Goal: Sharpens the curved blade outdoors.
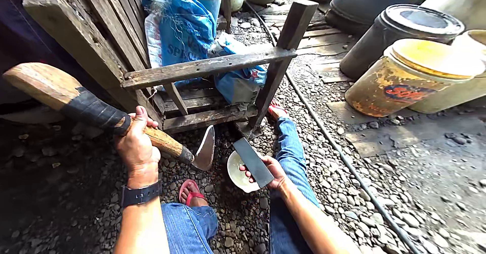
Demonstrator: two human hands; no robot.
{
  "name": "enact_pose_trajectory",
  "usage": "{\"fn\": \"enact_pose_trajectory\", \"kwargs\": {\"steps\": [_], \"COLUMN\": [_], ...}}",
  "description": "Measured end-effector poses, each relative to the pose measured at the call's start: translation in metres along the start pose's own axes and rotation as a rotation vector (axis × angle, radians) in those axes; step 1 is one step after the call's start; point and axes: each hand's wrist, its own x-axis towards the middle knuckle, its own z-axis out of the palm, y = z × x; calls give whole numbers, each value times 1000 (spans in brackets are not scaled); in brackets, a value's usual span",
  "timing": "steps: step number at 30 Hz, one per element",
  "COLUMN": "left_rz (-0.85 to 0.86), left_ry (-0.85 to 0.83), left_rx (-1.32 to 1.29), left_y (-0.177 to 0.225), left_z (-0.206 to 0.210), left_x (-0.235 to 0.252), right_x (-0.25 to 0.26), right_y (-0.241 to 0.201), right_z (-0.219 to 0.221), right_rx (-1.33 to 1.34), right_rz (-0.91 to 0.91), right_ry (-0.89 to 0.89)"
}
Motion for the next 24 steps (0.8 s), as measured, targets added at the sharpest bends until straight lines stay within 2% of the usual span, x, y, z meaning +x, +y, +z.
{"fn": "enact_pose_trajectory", "kwargs": {"steps": [4,8,11,15,19,21,24], "left_rz": [-33,-35,-44,-42,-32,-31,-44], "left_ry": [-4,5,18,26,16,6,6], "left_rx": [-13,-14,-11,-7,-12,-14,-21], "left_y": [1,1,2,3,2,1,1], "left_z": [-1,-1,0,1,2,3,3], "left_x": [1,1,0,0,1,1,1], "right_x": [7,23,35,56,69,73,75], "right_y": [5,10,5,6,22,24,21], "right_z": [2,-11,-14,-23,-47,-46,-44], "right_rx": [41,9,-104,-586,-724,-733,-794], "right_rz": [-81,-209,-294,-238,19,58,22], "right_ry": [-154,-163,21,378,474,532,581]}}
